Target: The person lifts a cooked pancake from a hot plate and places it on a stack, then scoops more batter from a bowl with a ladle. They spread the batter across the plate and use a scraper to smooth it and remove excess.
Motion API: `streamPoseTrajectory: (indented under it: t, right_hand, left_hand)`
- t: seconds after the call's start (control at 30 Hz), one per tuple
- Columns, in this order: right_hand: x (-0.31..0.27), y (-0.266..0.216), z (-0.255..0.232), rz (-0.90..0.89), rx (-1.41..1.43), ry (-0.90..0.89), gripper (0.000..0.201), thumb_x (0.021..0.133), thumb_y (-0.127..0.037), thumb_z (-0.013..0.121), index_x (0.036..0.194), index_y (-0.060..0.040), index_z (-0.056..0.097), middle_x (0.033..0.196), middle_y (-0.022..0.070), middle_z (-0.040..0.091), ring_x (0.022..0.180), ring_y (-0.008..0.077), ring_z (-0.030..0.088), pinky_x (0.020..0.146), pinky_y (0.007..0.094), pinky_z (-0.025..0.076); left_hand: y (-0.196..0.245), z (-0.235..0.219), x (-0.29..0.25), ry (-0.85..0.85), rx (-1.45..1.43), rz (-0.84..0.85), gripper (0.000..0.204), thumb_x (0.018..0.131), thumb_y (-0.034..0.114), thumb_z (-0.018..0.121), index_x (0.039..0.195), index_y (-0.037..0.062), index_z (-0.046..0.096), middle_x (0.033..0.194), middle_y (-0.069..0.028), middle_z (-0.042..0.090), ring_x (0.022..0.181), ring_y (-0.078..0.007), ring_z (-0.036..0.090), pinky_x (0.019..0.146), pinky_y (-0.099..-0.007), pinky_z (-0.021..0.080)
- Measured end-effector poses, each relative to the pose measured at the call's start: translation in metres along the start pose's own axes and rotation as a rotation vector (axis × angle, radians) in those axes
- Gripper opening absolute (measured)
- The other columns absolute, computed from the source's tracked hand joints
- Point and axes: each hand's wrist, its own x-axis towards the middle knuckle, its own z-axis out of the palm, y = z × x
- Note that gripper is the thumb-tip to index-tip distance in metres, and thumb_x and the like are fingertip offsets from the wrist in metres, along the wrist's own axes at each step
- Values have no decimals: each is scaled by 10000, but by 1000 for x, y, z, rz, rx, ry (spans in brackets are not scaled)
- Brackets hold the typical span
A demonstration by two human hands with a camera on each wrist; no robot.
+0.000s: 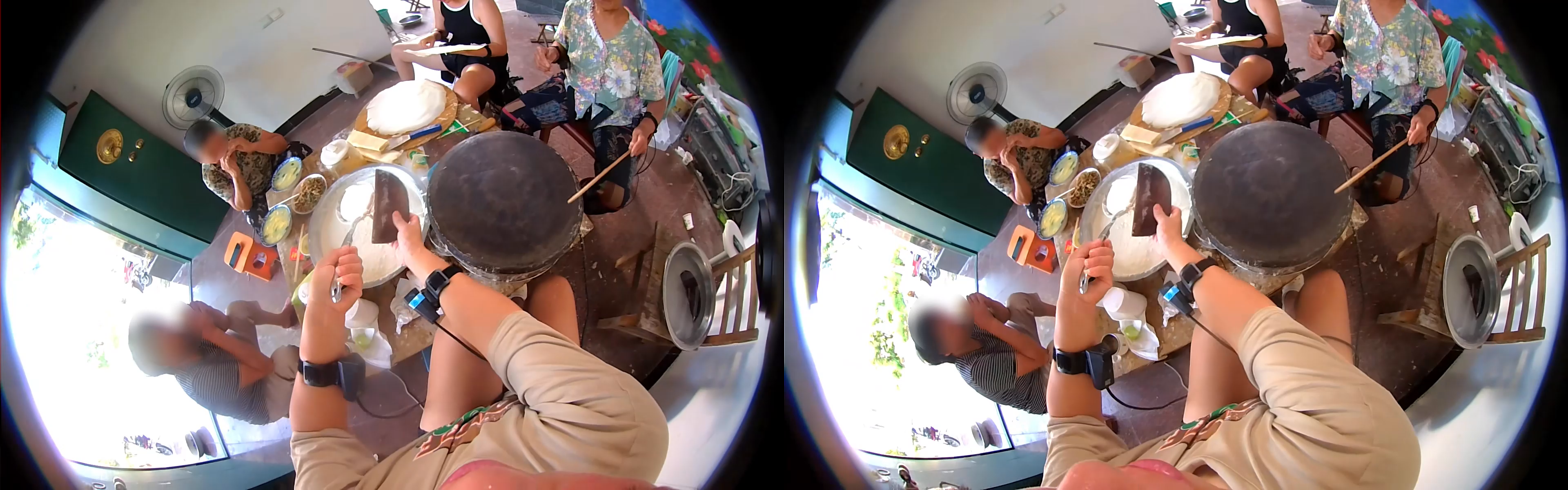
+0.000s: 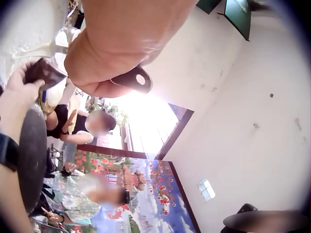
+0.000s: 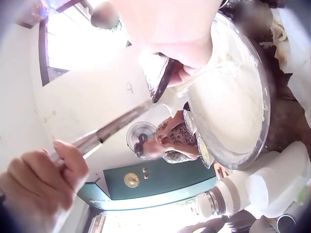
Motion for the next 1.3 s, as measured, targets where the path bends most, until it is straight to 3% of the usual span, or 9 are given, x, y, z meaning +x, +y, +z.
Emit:
streamPoseTrajectory:
  t: [0.07, 0.2, 0.3, 0.6, 0.7, 0.8, 0.93, 1.23, 1.3]
  right_hand:
    - [2, -10, -4, 36, -57, 32, 342, 864, -242, 631, 1109, -109, 434, 938, 45, 568, 771, 173, 550, 534, 350, 424]
    - [27, -2, -17, 10, -81, 48, 264, 862, -189, 623, 1040, -72, 467, 917, 69, 579, 751, 204, 586, 549, 383, 483]
    - [27, -3, -21, -15, -140, 76, 220, 861, -156, 614, 1011, -45, 497, 898, 78, 588, 750, 211, 605, 575, 397, 523]
    - [25, -14, -21, 11, -244, 85, 295, 865, -136, 587, 1143, -56, 526, 957, 91, 617, 780, 209, 628, 602, 399, 552]
    - [33, -13, -20, -28, -179, 140, 428, 815, -162, 620, 1208, -32, 513, 934, 131, 618, 658, 238, 614, 397, 357, 471]
    - [43, -26, -21, 30, -258, 149, 416, 804, -170, 626, 1194, -62, 529, 932, 124, 623, 660, 243, 612, 417, 363, 460]
    - [47, -50, -14, 194, -321, 86, 292, 789, -186, 645, 1071, -131, 592, 880, 96, 622, 679, 238, 602, 496, 375, 457]
    - [48, -68, -5, 335, -474, 30, 145, 786, -189, 658, 860, -81, 595, 761, 86, 601, 620, 208, 557, 475, 344, 442]
    - [46, -67, -5, 354, -515, 20, 135, 790, -181, 653, 849, -79, 588, 751, 85, 594, 614, 199, 553, 472, 334, 443]
  left_hand:
    - [3, -6, -7, 70, 108, 74, 153, 945, 117, 395, 946, -25, 451, 633, 15, 425, 475, -84, 427, 410, -235, 377]
    - [11, -13, -15, 33, 129, -21, 153, 950, 115, 402, 975, -28, 450, 642, 18, 425, 472, -78, 426, 400, -221, 372]
    - [7, -11, -29, 102, 209, 45, 162, 952, 114, 410, 1001, -36, 448, 640, 20, 424, 473, -70, 427, 383, -213, 363]
    - [41, -45, -52, 116, 416, -40, 205, 953, 120, 391, 1053, -47, 455, 603, 11, 408, 435, -69, 418, 341, -205, 371]
    - [58, -59, -59, 14, 327, -159, 242, 962, 146, 372, 1081, -43, 466, 602, 5, 402, 437, -81, 427, 334, -220, 382]
    - [73, -68, -71, 10, 382, -190, 302, 972, 175, 356, 1166, -33, 458, 603, 2, 400, 438, -89, 437, 332, -222, 390]
    - [91, -69, -93, 61, 487, -219, 377, 983, 207, 325, 1288, 4, 412, 603, 0, 402, 423, -92, 434, 326, -222, 395]
    - [104, -65, -100, 109, 621, -188, 359, 967, 195, 359, 1258, 0, 439, 576, 1, 388, 365, -75, 359, 279, -204, 331]
    - [108, -68, -96, 57, 575, -221, 390, 972, 207, 344, 1296, -1, 402, 604, -13, 418, 390, -93, 404, 303, -221, 375]
